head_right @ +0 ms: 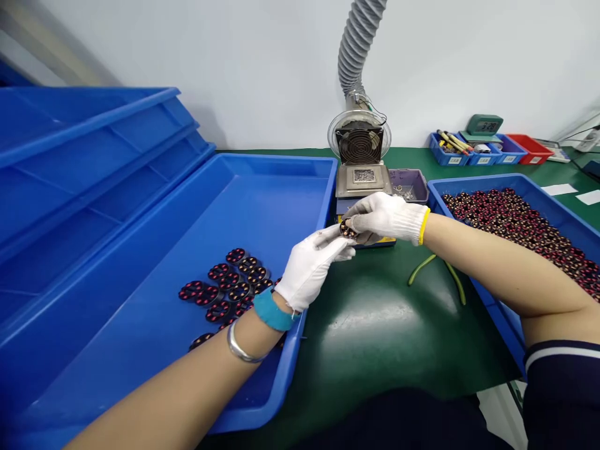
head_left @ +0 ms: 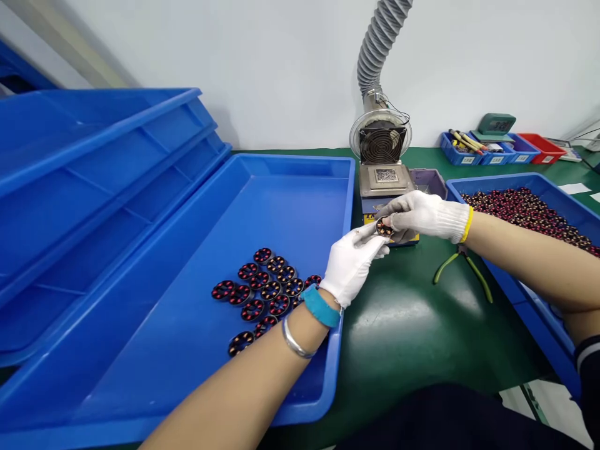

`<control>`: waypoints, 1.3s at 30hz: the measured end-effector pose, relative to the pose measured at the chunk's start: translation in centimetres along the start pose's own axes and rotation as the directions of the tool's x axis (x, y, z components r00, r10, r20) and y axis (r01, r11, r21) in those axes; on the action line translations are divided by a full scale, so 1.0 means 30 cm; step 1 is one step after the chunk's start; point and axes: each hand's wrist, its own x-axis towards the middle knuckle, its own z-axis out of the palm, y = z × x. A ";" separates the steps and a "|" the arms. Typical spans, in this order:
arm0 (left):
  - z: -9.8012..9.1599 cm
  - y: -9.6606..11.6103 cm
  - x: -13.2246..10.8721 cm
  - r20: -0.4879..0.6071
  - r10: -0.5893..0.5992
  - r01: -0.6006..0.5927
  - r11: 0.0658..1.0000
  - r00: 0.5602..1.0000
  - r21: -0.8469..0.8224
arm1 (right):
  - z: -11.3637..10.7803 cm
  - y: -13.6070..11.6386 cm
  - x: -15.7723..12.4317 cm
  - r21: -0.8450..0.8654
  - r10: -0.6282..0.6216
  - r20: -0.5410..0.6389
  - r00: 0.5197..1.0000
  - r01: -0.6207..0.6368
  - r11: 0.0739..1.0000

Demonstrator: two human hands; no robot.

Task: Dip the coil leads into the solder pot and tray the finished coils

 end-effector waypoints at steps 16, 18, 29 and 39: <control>-0.008 -0.015 -0.005 0.121 -0.069 0.059 0.995 0.990 0.085 | -0.218 -0.022 0.263 -0.450 -0.212 -0.643 0.736 -0.140 0.882; -0.010 -0.020 -0.003 0.130 -0.068 0.057 0.995 0.989 0.088 | -0.214 -0.002 0.277 -0.485 -0.241 -0.645 0.725 -0.144 0.862; -0.015 -0.025 0.001 0.198 -0.067 0.024 0.978 0.978 0.208 | -0.196 0.026 0.281 -0.562 -0.220 -0.632 0.743 -0.243 0.791; -0.012 -0.020 -0.006 0.193 -0.071 0.029 0.976 0.979 0.214 | -0.203 0.022 0.286 -0.538 -0.237 -0.649 0.723 -0.215 0.815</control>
